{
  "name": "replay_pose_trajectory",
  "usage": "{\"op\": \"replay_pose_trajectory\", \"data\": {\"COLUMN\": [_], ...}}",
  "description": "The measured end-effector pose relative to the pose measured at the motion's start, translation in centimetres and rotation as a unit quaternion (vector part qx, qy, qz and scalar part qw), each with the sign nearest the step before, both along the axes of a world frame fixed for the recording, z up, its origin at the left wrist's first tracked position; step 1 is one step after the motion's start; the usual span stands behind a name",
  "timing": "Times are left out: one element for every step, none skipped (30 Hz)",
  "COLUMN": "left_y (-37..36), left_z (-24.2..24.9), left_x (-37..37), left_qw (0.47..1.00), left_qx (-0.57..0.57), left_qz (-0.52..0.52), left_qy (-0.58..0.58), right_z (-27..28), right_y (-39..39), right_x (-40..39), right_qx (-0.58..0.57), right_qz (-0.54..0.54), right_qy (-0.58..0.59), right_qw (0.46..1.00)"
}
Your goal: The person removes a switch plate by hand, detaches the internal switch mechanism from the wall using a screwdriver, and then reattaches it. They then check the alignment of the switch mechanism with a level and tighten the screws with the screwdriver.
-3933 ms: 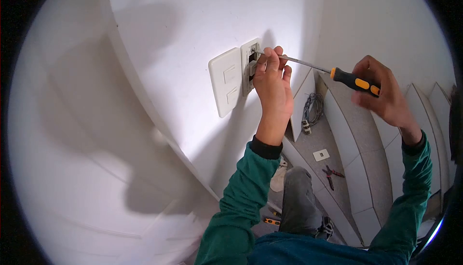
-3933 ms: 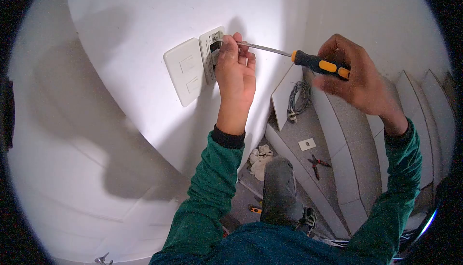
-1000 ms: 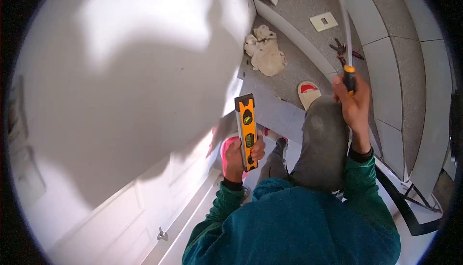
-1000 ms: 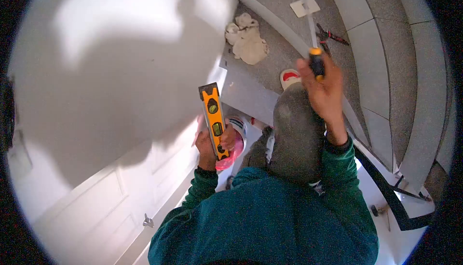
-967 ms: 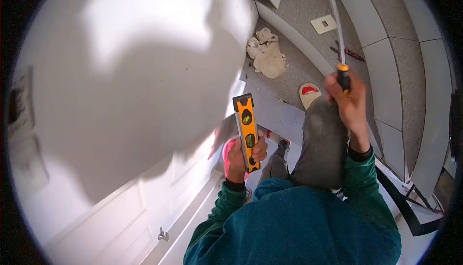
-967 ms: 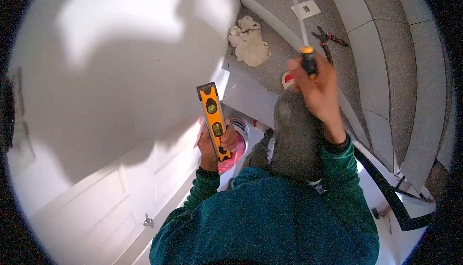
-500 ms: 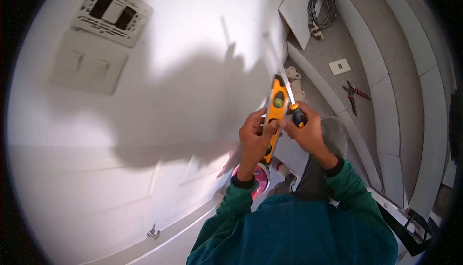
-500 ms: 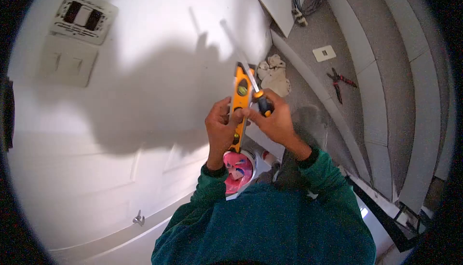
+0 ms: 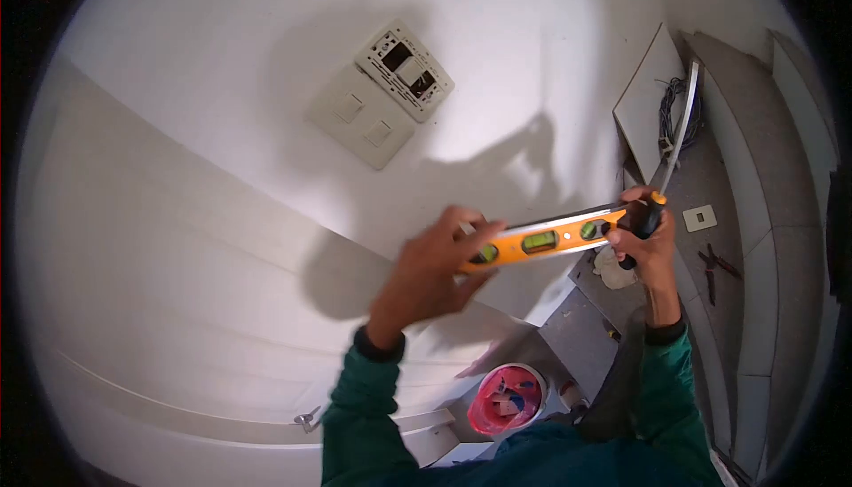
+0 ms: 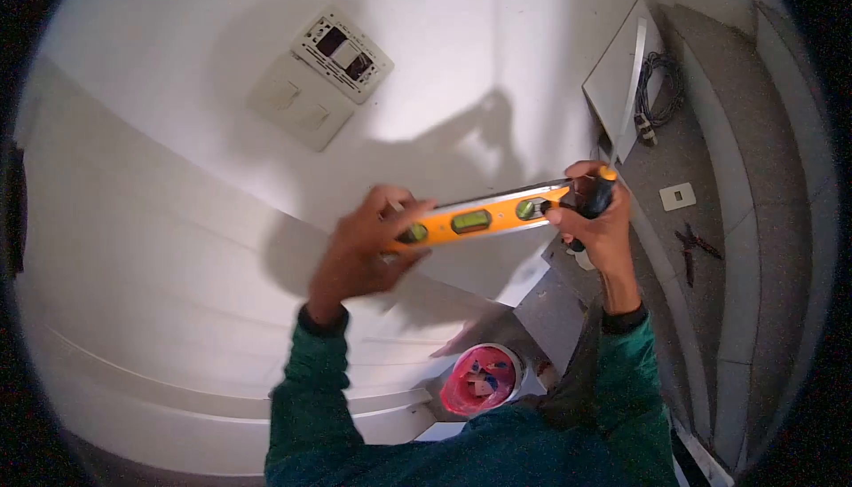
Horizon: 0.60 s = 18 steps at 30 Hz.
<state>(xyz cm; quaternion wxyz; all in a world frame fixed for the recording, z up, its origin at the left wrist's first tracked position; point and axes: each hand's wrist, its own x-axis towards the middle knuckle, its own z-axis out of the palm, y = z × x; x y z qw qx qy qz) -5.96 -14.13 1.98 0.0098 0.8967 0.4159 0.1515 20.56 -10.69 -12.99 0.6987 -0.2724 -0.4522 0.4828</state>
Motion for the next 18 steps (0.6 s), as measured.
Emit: {"op": "replay_pose_trajectory", "data": {"left_y": [0.6,1.1,1.7,2.4,2.6,3.2,4.4,5.7,7.2,8.7,10.2,11.3,12.3,13.1,13.6,13.9,14.3,14.5], "left_z": [2.1,4.0,5.6,6.8,8.0,9.2,10.2,11.0,11.7,12.9,14.2,15.6,16.9,18.2,19.2,19.9,20.4,20.8], "left_x": [0.0,0.1,0.3,0.0,0.4,1.0,0.9,1.1,1.3,1.5,1.6,1.8,2.3,2.9,3.3,3.6,3.8,4.0], "left_qw": [0.999,0.999,0.998,0.99,0.983,0.96,0.944,0.932,0.919,0.916,0.912,0.909,0.909,0.908,0.901,0.9,0.886,0.869], "left_qx": [0.01,0.015,0.02,0.118,0.17,0.264,0.311,0.343,0.374,0.383,0.387,0.391,0.392,0.369,0.344,0.346,0.349,0.351], "left_qz": [-0.011,-0.023,-0.035,-0.067,-0.029,-0.03,-0.034,-0.037,-0.041,-0.069,-0.077,-0.085,-0.084,-0.055,-0.027,-0.028,-0.008,0.013], "left_qy": [0.041,0.046,0.049,0.048,0.061,0.093,0.102,0.11,0.116,0.098,0.107,0.117,0.116,0.189,0.261,0.264,0.306,0.348], "right_z": [0.7,1.1,1.5,2.2,2.5,2.6,2.7,3.4,4.7,6.1,7.2,8.1,9.0,9.8,10.2,10.1,10.3,10.5], "right_y": [0.1,0.4,0.6,0.7,1.2,2.2,3.7,4.9,5.9,7.3,8.9,10.5,11.5,12.4,13.4,14.8,15.3,15.6], "right_x": [0.0,-0.4,-1.0,-2.1,-3.4,-4.8,-6.3,-7.5,-8.4,-9.2,-10.0,-10.7,-11.2,-11.8,-12.5,-13.2,-13.6,-13.9], "right_qx": [0.002,0.006,-0.015,-0.035,-0.018,-0.015,0.011,0.036,0.034,0.033,0.036,0.037,0.046,0.054,0.051,0.062,0.05,0.038], "right_qz": [0.013,0.015,0.039,0.064,0.045,0.049,0.029,0.008,-0.003,-0.015,-0.023,-0.031,-0.031,-0.031,-0.039,-0.025,-0.016,-0.006], "right_qy": [-0.052,-0.049,-0.052,-0.059,-0.035,-0.036,0.017,0.07,0.099,0.128,0.139,0.149,0.165,0.182,0.19,0.201,0.193,0.184], "right_qw": [0.999,0.999,0.998,0.996,0.998,0.998,0.999,0.997,0.994,0.991,0.989,0.988,0.985,0.981,0.98,0.977,0.98,0.982]}}
